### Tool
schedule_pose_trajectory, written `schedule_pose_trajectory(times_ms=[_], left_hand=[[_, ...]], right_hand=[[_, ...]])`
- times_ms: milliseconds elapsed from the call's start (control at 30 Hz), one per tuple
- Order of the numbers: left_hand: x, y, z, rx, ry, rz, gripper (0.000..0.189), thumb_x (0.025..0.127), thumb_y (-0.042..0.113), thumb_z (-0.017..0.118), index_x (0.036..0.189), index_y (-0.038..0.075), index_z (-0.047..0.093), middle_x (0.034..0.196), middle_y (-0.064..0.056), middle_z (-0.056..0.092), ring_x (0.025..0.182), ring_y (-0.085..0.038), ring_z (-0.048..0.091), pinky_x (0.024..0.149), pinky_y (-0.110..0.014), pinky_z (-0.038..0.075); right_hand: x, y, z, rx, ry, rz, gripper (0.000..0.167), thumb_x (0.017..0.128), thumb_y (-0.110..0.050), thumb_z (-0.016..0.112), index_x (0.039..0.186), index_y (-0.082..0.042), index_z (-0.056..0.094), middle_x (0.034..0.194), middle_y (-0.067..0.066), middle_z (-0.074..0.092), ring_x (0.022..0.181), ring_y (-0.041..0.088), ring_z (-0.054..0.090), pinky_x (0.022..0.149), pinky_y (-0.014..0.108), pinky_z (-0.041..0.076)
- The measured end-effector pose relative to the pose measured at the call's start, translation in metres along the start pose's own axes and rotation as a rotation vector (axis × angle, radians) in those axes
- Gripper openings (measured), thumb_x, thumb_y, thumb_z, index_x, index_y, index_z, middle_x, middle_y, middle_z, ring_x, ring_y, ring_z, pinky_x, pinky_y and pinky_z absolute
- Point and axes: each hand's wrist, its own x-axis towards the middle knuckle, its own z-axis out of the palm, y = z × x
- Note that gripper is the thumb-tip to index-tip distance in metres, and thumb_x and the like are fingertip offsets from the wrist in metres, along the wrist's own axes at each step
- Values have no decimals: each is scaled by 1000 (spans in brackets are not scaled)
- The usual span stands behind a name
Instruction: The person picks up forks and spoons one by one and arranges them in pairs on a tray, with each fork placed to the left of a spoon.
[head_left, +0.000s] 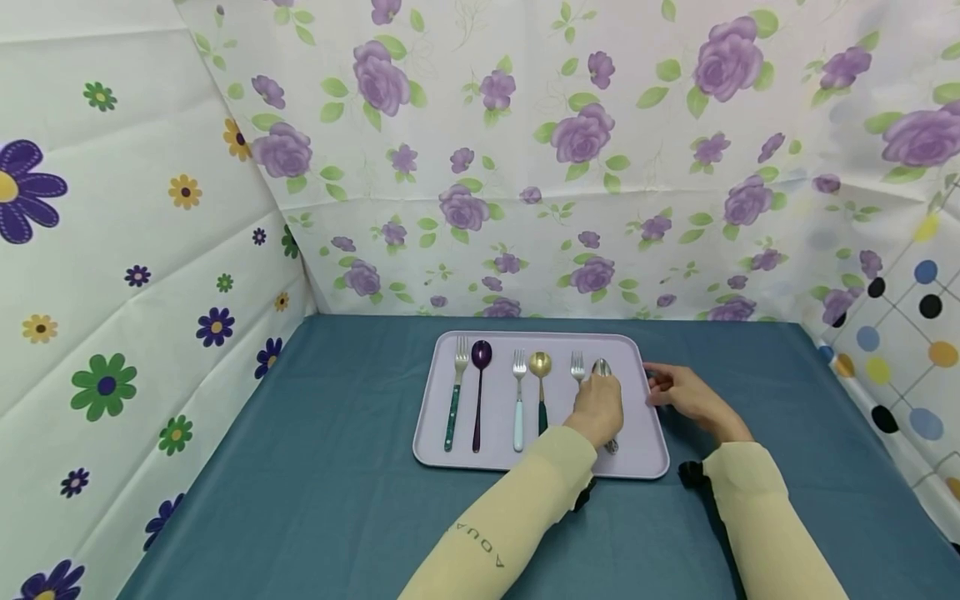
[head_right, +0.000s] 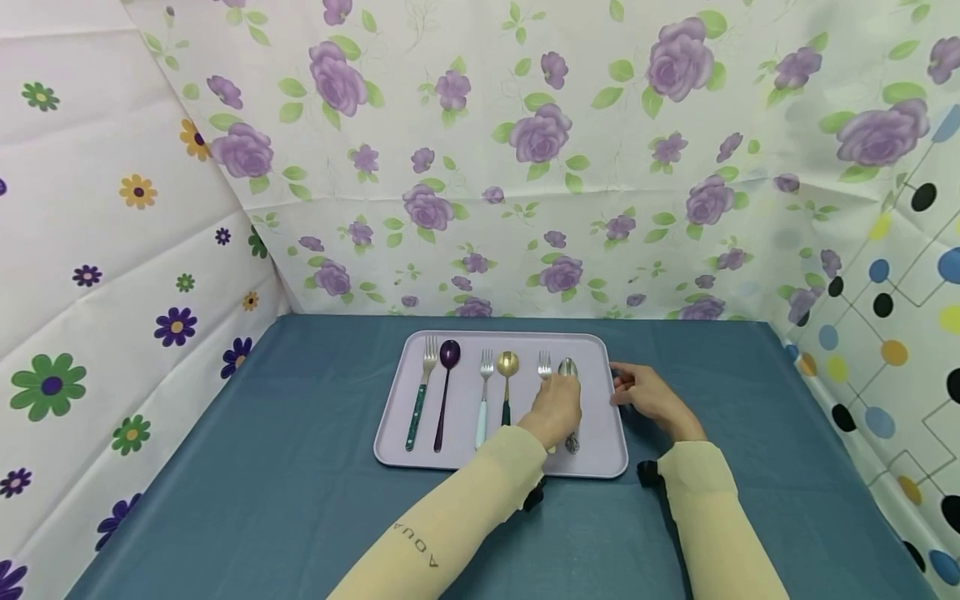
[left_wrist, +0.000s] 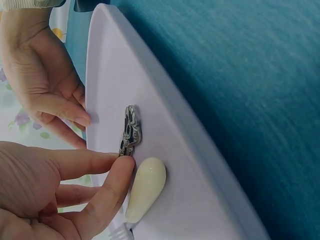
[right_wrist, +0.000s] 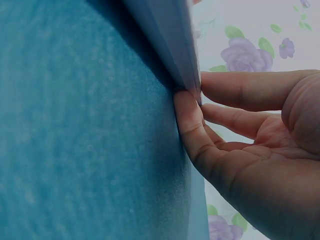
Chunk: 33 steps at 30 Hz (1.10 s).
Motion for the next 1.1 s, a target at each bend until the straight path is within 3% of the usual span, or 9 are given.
schedule_pose_trajectory(times_ms=[400,667,1100], left_hand=[[0,-1,-1,-15,-40,-23,8,94,11,72,100,8,77,99,-9,74,86,-16,74,62,-24,59],[-1,-3,-4,-29,-68,-19,8,96,11,71,100,7,77,98,-10,74,79,-16,74,57,-24,57],[3,-15,-17,-88,-60,23,9,98,9,68,103,5,74,95,-8,72,75,-15,68,60,-24,56]], right_hand=[[1,-2,-1,15,-4,2,71,93,5,68,153,17,32,106,18,58,94,26,54,77,27,51],[2,0,-1,17,-3,-1,72,92,5,69,153,18,33,104,16,57,92,24,53,76,26,49],[2,1,-1,13,-3,-1,72,92,5,69,153,17,32,107,19,58,93,25,54,75,25,50]])
